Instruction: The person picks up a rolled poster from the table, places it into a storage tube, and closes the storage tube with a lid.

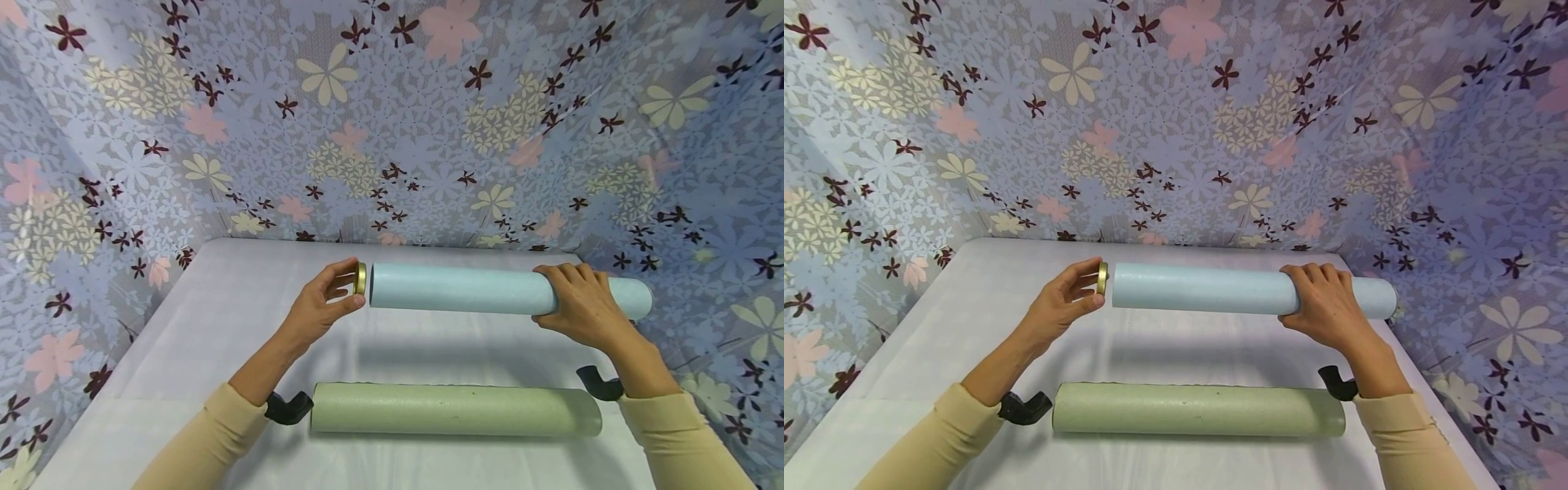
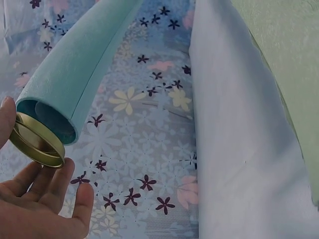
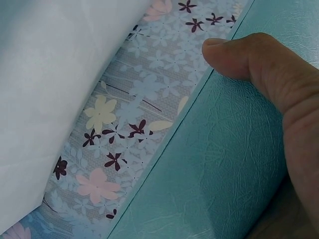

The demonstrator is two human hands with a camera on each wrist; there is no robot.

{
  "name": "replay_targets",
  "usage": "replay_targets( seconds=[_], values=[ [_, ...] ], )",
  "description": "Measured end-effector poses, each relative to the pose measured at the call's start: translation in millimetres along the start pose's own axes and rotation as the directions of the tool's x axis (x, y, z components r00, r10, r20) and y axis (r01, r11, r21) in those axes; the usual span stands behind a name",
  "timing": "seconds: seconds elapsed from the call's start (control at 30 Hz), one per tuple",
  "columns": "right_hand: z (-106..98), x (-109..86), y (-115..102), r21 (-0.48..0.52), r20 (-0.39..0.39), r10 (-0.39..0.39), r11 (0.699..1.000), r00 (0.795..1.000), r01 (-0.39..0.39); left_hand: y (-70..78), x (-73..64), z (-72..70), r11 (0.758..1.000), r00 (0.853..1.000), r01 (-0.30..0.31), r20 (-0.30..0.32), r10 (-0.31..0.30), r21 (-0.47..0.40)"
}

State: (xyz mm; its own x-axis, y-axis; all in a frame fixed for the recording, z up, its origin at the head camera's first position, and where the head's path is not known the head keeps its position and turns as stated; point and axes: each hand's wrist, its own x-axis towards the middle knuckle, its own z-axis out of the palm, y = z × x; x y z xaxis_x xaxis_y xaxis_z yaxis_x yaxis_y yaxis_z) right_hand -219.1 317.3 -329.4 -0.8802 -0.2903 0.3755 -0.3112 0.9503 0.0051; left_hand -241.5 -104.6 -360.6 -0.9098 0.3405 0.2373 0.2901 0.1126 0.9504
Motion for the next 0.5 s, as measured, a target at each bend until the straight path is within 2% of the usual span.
replay_targets(
  seconds=[0.2, 0.5],
  values=[
    [-0.3, 0.6, -2.0, -0.001, 0.008, 0.009, 1.0, 1.0, -0.009, -1.3, 1.5, 3.5, 1.0, 1.0, -0.005, 0.02, 0.006, -0.013],
    [1.6, 0.8, -1.5, -0.005, -0.017, -0.021, 1.0, 1.0, 0.021, 0.7, 0.5, 6.1, 1.0, 0.999, 0.008, 0.032, -0.008, -0.01]
  ],
)
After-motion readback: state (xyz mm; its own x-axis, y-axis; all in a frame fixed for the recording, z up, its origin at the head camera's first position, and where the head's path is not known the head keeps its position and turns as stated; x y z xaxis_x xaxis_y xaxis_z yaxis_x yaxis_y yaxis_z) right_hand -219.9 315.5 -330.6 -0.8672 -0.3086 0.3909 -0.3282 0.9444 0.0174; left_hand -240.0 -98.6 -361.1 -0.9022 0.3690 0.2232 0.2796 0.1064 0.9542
